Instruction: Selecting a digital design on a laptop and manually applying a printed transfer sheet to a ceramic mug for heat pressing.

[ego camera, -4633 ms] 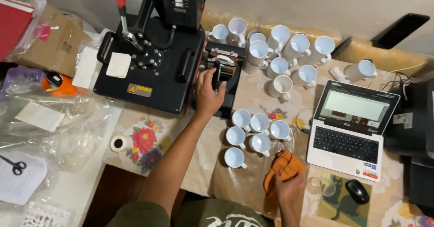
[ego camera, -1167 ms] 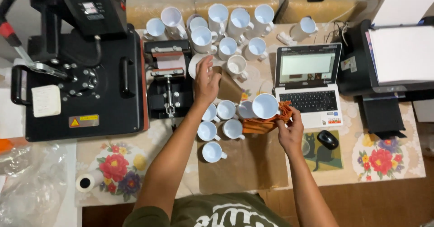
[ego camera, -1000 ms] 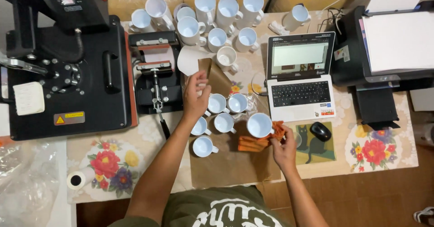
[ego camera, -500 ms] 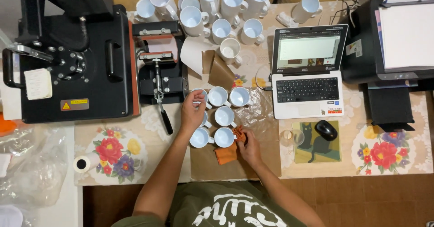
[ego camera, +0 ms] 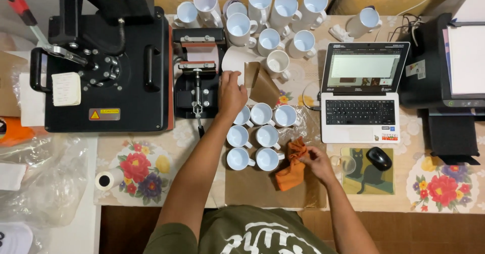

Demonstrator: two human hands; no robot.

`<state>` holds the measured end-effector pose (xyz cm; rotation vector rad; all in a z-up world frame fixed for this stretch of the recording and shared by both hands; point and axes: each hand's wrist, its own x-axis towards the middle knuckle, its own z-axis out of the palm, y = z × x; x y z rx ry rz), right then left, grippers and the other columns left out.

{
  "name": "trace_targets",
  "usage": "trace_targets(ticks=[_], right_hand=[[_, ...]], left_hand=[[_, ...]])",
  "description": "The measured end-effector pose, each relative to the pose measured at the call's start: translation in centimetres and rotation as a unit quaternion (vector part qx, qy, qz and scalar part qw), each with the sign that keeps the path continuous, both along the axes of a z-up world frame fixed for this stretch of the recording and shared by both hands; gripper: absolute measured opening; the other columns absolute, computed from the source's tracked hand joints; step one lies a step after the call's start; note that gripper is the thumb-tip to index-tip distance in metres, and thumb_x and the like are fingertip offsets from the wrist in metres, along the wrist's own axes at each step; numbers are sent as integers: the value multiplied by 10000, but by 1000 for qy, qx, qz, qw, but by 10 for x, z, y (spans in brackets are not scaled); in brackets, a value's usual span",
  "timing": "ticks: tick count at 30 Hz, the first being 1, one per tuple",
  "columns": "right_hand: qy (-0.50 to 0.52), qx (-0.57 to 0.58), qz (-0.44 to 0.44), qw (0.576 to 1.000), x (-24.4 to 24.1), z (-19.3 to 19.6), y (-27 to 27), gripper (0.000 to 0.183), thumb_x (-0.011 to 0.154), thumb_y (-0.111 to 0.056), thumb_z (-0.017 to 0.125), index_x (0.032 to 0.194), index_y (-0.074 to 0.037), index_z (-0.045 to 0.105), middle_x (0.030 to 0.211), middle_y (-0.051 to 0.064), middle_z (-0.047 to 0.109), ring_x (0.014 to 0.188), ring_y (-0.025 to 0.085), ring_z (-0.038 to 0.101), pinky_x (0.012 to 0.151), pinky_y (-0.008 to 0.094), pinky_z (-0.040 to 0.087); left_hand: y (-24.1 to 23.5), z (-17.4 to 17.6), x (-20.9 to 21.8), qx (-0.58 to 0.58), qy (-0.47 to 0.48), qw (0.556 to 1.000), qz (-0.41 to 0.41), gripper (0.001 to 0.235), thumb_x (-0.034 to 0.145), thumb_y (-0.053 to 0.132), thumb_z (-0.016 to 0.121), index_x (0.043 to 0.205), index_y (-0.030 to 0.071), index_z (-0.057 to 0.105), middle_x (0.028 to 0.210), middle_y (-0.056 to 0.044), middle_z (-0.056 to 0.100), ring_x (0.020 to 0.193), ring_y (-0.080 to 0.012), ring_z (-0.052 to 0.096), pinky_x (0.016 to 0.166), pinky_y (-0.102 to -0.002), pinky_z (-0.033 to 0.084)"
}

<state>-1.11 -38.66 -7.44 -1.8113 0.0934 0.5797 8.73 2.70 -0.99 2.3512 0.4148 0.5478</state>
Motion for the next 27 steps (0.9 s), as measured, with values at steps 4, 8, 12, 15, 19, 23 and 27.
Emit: trace_targets(ticks=[4,8,12,15,19,23,27], right_hand=[[0,25,10,1000,35,51,-4,367,875,12,950,1206,-115,856,1068,69,813,1054,207,734,978,393,609],[-31,-247,72,966,79,100,1,393,962,-262,956,1327,-211,822,1125,134,836,1004,327,834,881,453,666],[-65,-318,129,937,118,119,37,399,1016,-174,854,1412,-178,805,1354,143,813,1201,381,821,987,490,685],[-110,-360,185,908,152,140,81,380,1064,-152,762,1439,-106,799,1355,183,809,1249,385,810,1015,495,674],[-216,-285,197,913,180,159,146,318,1054,-183,774,1365,-120,800,1251,149,818,1182,353,816,985,469,685],[-204,-145,189,950,212,160,207,327,1102,-234,774,1385,-70,756,1268,202,820,1181,402,805,980,487,685],[-2,-140,183,973,217,185,252,880,1045,-605,765,1663,-33,511,1573,290,664,1429,430,688,1158,559,608]], left_hand=[[22,-8,50,41,142,989,7,549,920,107,842,1433,24,664,1448,-181,575,1367,-425,621,1181,-515,558],[30,-47,84,74,267,954,-114,444,969,154,769,1396,44,716,1302,-160,652,1288,-372,662,1046,-488,626],[9,-14,83,88,292,937,-168,469,954,89,771,1416,30,711,1344,-209,685,1266,-415,675,1057,-529,625],[-3,-5,90,86,335,913,-216,541,1053,107,679,1582,73,568,1485,-236,652,1412,-427,627,1186,-553,555],[-23,-48,92,-88,377,912,-134,618,1017,231,738,1531,-28,513,1367,-290,720,1325,-444,720,1103,-575,610],[-23,-20,82,-112,312,936,-115,144,931,190,714,992,62,740,923,-145,762,968,-411,796,792,-506,645],[-16,60,43,-38,226,962,-148,309,982,110,646,1264,30,743,1136,-196,732,1133,-452,751,950,-589,640]])
